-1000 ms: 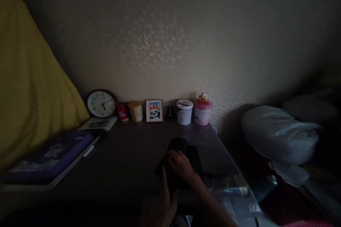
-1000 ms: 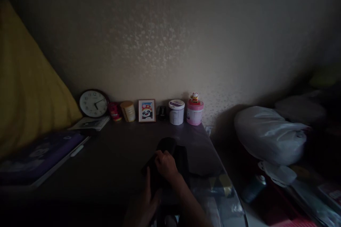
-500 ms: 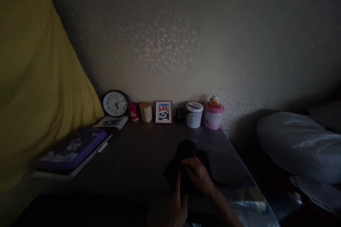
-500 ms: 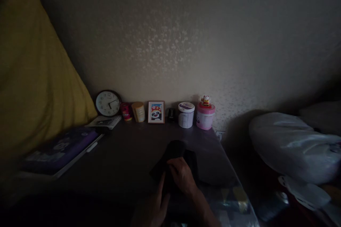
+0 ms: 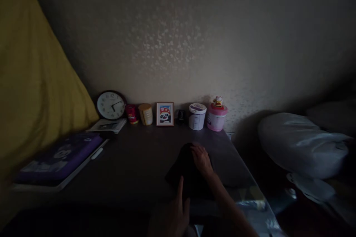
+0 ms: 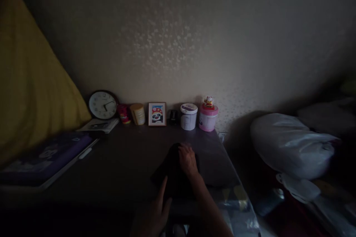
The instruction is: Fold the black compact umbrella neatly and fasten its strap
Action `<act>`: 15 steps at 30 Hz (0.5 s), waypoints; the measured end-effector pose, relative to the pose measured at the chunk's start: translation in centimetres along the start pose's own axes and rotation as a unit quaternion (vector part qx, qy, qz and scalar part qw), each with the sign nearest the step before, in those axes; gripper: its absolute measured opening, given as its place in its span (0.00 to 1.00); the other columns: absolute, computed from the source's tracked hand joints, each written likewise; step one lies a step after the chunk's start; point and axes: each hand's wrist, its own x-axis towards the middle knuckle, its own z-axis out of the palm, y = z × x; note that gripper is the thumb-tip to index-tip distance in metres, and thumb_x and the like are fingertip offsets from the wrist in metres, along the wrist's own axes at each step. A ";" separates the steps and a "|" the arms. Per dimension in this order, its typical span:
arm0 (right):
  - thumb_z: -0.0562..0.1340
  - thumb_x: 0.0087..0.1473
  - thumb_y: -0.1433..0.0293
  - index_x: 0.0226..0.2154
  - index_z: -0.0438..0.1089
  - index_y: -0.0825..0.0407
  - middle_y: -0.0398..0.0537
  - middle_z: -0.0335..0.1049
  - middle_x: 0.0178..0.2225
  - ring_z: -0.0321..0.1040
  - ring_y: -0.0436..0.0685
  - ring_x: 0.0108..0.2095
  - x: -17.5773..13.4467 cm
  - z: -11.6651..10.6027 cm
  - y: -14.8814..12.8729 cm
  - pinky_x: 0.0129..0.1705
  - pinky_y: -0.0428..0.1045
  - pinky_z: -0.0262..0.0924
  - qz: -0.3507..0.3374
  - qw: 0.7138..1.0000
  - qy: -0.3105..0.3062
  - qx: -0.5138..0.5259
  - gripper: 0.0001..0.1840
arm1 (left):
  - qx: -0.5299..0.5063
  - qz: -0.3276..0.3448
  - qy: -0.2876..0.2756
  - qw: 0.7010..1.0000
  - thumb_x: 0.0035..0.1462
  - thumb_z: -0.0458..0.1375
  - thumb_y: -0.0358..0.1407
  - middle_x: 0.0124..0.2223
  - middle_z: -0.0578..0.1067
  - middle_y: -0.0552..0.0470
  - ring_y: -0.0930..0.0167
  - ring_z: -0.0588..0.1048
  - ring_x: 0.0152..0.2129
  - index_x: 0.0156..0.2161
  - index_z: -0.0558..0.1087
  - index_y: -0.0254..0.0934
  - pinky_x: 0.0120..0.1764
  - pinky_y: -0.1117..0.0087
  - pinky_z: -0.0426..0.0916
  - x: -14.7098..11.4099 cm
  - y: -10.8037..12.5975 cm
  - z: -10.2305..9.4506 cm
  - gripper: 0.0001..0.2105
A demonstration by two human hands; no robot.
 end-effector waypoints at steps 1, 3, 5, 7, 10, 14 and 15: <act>0.50 0.56 0.73 0.41 0.69 0.53 0.52 0.68 0.46 0.61 0.55 0.48 -0.3 -0.1 -0.4 0.52 0.54 0.53 -0.020 1.000 -0.009 0.012 0.14 | 0.001 0.000 -0.006 1.000 0.58 0.38 0.45 0.43 0.75 0.47 0.66 0.75 0.34 0.61 0.37 0.44 0.37 0.66 0.63 0.1 -0.1 0.1 0.27; 0.51 0.56 0.72 0.39 0.70 0.52 0.49 0.70 0.44 0.61 0.54 0.49 -0.9 0.0 -1.1 0.52 0.53 0.53 -0.054 0.997 -0.037 0.037 0.13 | 0.003 0.002 -0.013 1.000 0.59 0.37 0.45 0.42 0.76 0.48 0.66 0.75 0.33 0.61 0.36 0.47 0.36 0.66 0.63 0.3 -0.3 0.4 0.26; 0.51 0.56 0.72 0.38 0.70 0.51 0.48 0.69 0.44 0.60 0.54 0.50 -0.9 0.2 -1.1 0.52 0.52 0.53 -0.046 0.996 -0.051 0.047 0.13 | 0.001 0.010 -0.010 1.000 0.59 0.36 0.46 0.40 0.76 0.50 0.66 0.75 0.31 0.61 0.35 0.50 0.34 0.66 0.63 0.5 -0.6 0.8 0.26; 0.52 0.55 0.73 0.40 0.70 0.52 0.49 0.68 0.47 0.59 0.55 0.50 -0.7 0.2 -0.4 0.54 0.53 0.50 0.011 0.998 -0.040 0.048 0.14 | -0.008 0.014 -0.011 1.000 0.59 0.36 0.47 0.40 0.76 0.51 0.67 0.75 0.30 0.61 0.34 0.50 0.34 0.67 0.63 0.6 -0.9 1.0 0.26; 0.52 0.51 0.75 0.43 0.68 0.54 0.51 0.67 0.47 0.61 0.54 0.49 -0.8 -0.4 1.5 0.54 0.51 0.50 0.141 0.988 -0.006 0.060 0.17 | -0.017 0.010 -0.015 1.000 0.59 0.37 0.46 0.42 0.75 0.49 0.69 0.75 0.31 0.61 0.36 0.46 0.35 0.69 0.63 0.4 -0.7 0.7 0.27; 0.50 0.50 0.74 0.43 0.67 0.58 0.55 0.69 0.43 0.65 0.56 0.45 -3.1 -2.2 4.2 0.48 0.51 0.56 0.248 0.966 0.020 0.062 0.19 | -0.012 0.004 -0.026 1.000 0.60 0.36 0.45 0.39 0.76 0.48 0.71 0.75 0.30 0.62 0.36 0.38 0.38 0.72 0.62 -0.1 0.2 -0.3 0.28; 0.50 0.50 0.73 0.43 0.67 0.58 0.56 0.69 0.43 0.65 0.56 0.44 -3.9 -2.6 4.7 0.47 0.51 0.58 0.267 0.961 0.023 0.063 0.19 | -0.010 0.004 -0.030 1.000 0.60 0.36 0.44 0.38 0.77 0.48 0.72 0.75 0.30 0.62 0.36 0.38 0.38 0.72 0.62 -0.2 0.4 -0.4 0.27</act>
